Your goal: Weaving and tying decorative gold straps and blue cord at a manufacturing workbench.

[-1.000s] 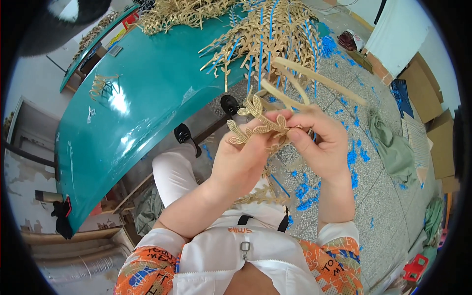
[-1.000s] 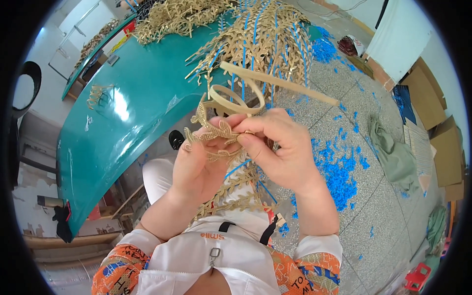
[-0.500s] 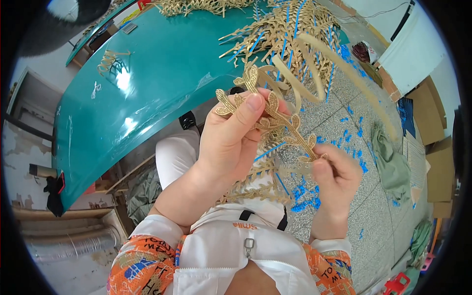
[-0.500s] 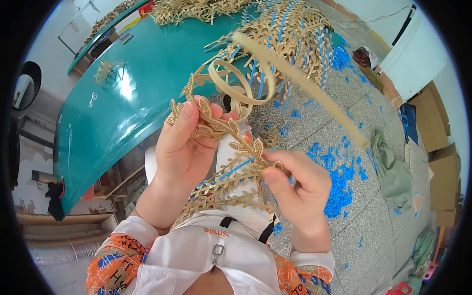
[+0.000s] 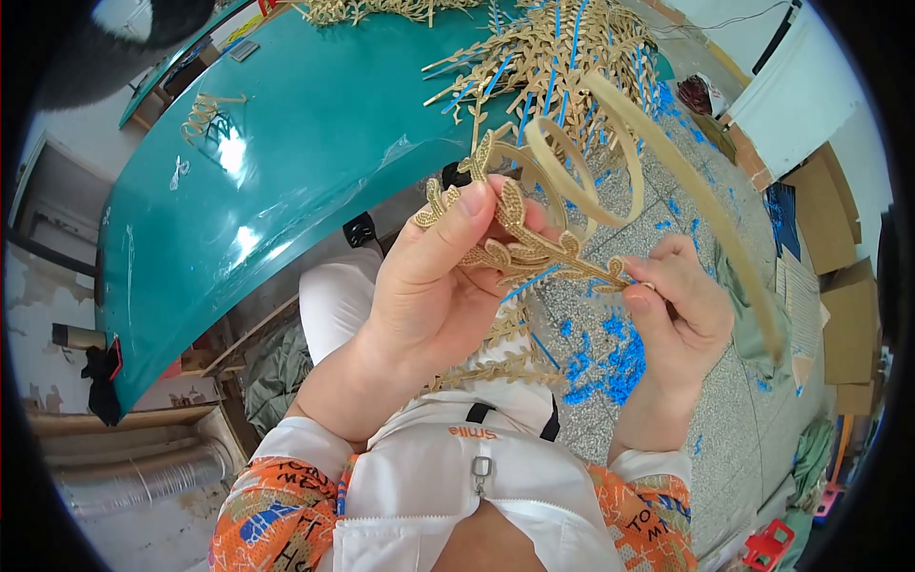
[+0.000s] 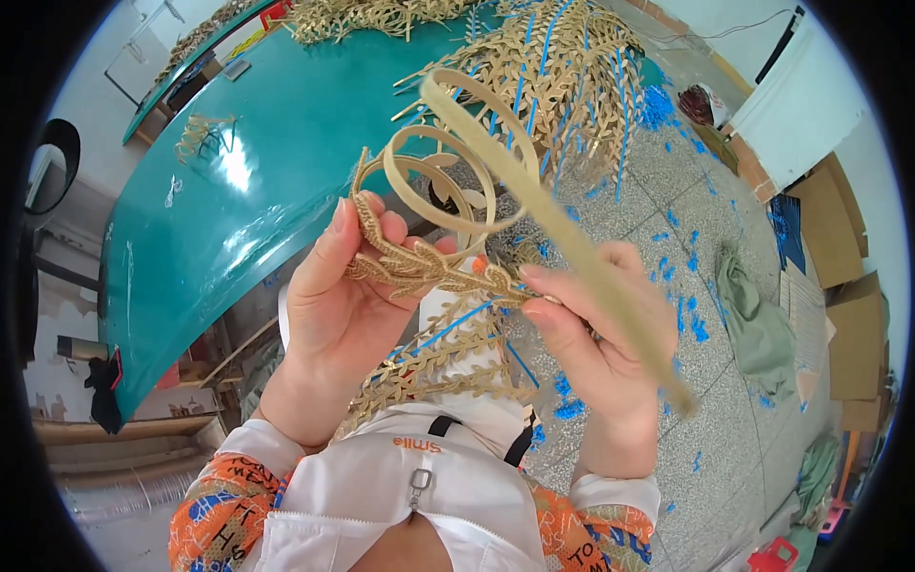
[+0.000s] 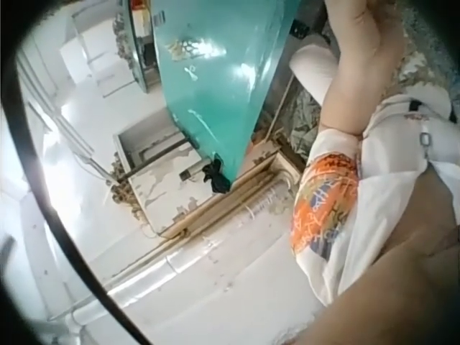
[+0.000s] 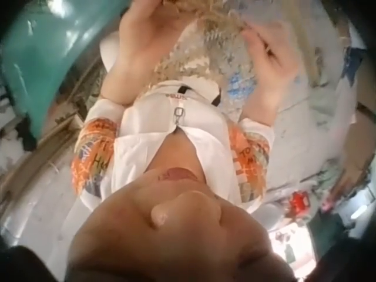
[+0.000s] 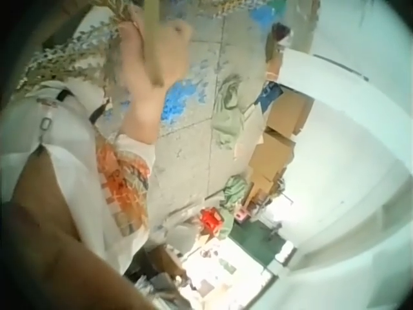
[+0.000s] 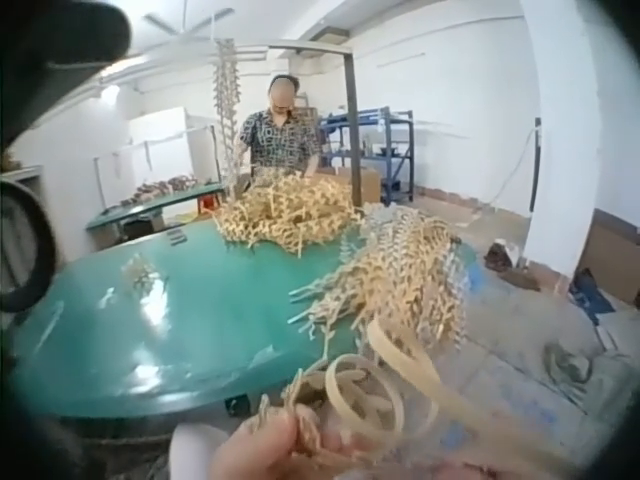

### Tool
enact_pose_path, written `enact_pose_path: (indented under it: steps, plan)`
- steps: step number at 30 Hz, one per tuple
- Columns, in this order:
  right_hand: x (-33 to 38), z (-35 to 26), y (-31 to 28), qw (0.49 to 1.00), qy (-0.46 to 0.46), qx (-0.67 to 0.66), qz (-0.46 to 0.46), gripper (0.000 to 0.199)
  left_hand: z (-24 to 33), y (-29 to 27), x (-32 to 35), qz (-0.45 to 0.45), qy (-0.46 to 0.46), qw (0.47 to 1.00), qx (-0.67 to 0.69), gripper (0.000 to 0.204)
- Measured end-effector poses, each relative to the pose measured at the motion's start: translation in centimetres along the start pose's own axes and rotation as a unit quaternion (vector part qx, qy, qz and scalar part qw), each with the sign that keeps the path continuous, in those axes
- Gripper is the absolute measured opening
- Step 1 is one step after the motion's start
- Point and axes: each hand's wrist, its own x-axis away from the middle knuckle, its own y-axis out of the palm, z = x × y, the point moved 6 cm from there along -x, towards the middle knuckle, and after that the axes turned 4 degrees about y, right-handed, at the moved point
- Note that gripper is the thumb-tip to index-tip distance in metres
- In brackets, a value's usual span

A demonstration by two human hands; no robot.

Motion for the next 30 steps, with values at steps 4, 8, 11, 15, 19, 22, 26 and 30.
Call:
enact_pose_path:
  steps: [4, 8, 11, 15, 19, 22, 26, 30]
  plan:
    - [-0.8, 0.2, 0.2, 0.997, -0.065, -0.002, -0.038, 0.019, 0.0, -0.1, 0.4, 0.008, -0.024, 0.999, 0.024, 0.02]
    - [-1.7, 0.2, 0.3, 0.99, -0.129, 0.032, -0.041, 0.021, -0.5, -0.3, 0.7, 0.015, -0.064, 0.996, 0.055, 0.02]
    - [-2.1, 0.8, 0.4, 0.986, -0.147, 0.018, -0.073, 0.022, -0.7, -0.3, 0.9, 0.023, -0.086, 0.994, 0.062, 0.02]
    - [-2.8, 0.6, 0.3, 0.978, -0.186, 0.023, -0.096, 0.021, -1.2, -0.3, 0.9, 0.037, -0.108, 0.993, 0.04, 0.021]
    - [-2.9, 0.7, 1.3, 0.973, -0.176, 0.001, -0.15, 0.014, -2.0, -0.8, 0.6, -0.006, -0.14, 0.986, 0.087, 0.024]
    - [-2.8, 1.4, 1.0, 0.983, -0.121, -0.004, -0.14, 0.011, -2.5, -3.2, -0.7, 0.043, -0.146, 0.988, 0.029, 0.045]
    - [-2.3, 3.0, 0.4, 0.992, 0.002, 0.086, -0.092, 0.008, -3.1, -10.3, -0.9, 0.155, -0.237, 0.943, -0.173, 0.05]
    - [-1.7, 3.0, 1.7, 0.973, 0.014, 0.159, -0.168, 0.007, 0.5, -4.0, 1.6, -0.042, 0.192, 0.689, -0.697, 0.035]
